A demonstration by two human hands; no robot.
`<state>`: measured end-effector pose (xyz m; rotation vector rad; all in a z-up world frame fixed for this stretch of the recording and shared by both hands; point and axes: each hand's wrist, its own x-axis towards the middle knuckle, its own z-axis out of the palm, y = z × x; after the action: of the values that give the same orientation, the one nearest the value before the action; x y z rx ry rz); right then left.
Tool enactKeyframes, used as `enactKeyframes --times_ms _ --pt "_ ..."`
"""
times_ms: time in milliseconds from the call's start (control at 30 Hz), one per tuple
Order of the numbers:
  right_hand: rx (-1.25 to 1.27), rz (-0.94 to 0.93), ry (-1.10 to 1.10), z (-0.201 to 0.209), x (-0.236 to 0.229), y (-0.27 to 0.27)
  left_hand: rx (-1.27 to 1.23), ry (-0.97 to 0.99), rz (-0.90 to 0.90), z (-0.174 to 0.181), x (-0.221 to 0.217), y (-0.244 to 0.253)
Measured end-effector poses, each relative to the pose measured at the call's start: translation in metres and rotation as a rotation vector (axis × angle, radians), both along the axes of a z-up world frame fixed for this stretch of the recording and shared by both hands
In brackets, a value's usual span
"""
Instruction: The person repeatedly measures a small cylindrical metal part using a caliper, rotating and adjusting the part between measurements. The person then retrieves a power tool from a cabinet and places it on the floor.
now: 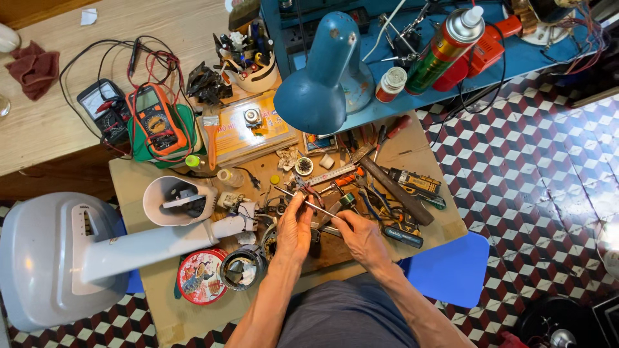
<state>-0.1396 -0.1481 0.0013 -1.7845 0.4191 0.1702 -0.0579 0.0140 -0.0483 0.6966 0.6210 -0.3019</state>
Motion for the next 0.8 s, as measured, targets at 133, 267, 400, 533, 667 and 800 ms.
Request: enactKeyframes --times_ms 133,267,400,533,667,800 --pt "0.343 -0.014 0.227 -0.020 -0.024 -0.008 0.034 0.036 -0.188 0.004 -0.011 -0.002" --pt "0.775 -0.120 0.248 -0.051 -0.057 0.002 0.146 0.094 -0.516 -0.011 -0.026 -0.001" --pt "0.408 -0.166 0.325 -0.075 -0.083 0.018 0.392 0.051 -0.757 -0.047 -0.030 -0.017" --pt "-0.040 -0.137 0.418 -0.085 -0.126 0.022 0.703 -0.004 -0.855 -0.091 -0.029 -0.039" --pt "-0.055 -0.263 0.469 -0.085 -0.184 0.016 1.066 -0.080 -0.907 -0.129 -0.039 -0.048" --pt "-0.025 -0.321 0.607 -0.091 -0.228 0.016 1.323 -0.238 -0.825 -0.159 -0.036 -0.055"
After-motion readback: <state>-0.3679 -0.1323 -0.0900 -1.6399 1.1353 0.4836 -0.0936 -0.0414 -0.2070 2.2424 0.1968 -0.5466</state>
